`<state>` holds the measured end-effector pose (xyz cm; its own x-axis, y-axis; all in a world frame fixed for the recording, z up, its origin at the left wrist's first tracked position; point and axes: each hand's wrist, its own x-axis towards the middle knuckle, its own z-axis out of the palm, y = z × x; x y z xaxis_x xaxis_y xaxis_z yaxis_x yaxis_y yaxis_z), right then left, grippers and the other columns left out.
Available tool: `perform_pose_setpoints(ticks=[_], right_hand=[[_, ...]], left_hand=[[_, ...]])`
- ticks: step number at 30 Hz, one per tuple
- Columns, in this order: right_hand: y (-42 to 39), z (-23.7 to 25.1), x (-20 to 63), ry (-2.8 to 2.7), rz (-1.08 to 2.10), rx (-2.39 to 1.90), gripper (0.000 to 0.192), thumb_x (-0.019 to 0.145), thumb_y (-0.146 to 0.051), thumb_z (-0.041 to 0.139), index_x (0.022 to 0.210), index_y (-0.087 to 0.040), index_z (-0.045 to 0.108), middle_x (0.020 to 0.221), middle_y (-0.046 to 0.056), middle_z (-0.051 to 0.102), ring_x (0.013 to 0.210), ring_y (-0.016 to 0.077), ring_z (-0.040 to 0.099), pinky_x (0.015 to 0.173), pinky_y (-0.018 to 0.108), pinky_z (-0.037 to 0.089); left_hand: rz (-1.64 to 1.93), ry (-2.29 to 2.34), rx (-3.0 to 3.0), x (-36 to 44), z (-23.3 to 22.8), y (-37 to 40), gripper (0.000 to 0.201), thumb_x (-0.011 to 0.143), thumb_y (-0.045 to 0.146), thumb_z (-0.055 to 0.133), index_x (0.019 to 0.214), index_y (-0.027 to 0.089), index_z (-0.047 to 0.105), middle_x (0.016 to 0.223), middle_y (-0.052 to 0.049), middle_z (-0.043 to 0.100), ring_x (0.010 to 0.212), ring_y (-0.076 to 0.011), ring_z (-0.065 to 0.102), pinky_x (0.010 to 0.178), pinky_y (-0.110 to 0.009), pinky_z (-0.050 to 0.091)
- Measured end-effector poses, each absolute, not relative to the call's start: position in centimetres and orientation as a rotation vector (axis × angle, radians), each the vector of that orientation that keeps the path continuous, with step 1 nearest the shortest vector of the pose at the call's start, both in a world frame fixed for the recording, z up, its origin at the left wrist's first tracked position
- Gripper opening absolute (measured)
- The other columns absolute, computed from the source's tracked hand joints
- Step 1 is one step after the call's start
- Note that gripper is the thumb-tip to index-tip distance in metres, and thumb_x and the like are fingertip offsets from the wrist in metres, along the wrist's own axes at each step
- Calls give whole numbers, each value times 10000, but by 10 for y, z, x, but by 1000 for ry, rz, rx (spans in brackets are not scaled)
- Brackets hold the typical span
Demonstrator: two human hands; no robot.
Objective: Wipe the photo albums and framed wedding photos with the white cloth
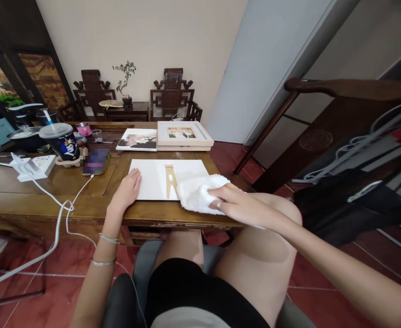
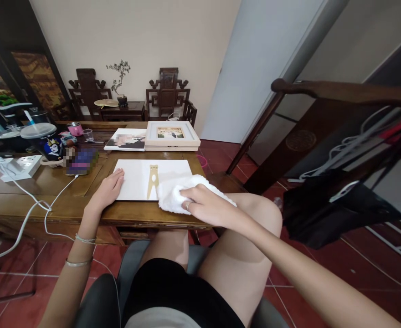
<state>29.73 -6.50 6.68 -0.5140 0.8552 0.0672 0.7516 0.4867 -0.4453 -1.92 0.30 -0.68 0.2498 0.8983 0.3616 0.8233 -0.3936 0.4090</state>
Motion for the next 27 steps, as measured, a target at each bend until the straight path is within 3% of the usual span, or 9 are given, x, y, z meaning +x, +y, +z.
perform_pose_setpoints(ticks=[7, 15, 22, 27], right_hand=[[4, 57, 298, -2363, 538, -1361, 161, 727, -277, 458, 582, -210, 472, 652, 24, 556, 730, 207, 528, 713, 327, 377], [99, 59, 256, -2109, 567, -1495, 131, 693, -190, 487, 685, -146, 610, 809, 124, 653, 770, 263, 559, 684, 372, 412], [107, 73, 187, -2301, 541, -1481, 144, 731, -183, 500, 766, -134, 630, 895, 110, 679, 819, 229, 562, 675, 302, 374], [101, 69, 200, -2333, 468, -1482, 167, 768, -179, 460, 782, -124, 617, 991, 146, 688, 868, 221, 542, 713, 289, 358]], left_hand=[[826, 1660, 2339, -19, -6, 2, 466, 1002, 299, 280, 1272, 76, 587, 1429, -175, 541, 1403, -251, 426, 1205, -422, 279], [820, 1655, 2347, -18, -6, 2, 475, 1000, 291, 272, 1261, 56, 590, 1414, -189, 552, 1403, -259, 426, 1205, -432, 283], [812, 1658, 2340, -18, -4, 2, 462, 996, 287, 289, 1264, 59, 589, 1418, -189, 548, 1403, -253, 426, 1207, -416, 277], [842, 1647, 2316, -19, -4, 1, 433, 1000, 294, 295, 1242, 111, 604, 1419, -157, 557, 1402, -246, 428, 1206, -419, 282]])
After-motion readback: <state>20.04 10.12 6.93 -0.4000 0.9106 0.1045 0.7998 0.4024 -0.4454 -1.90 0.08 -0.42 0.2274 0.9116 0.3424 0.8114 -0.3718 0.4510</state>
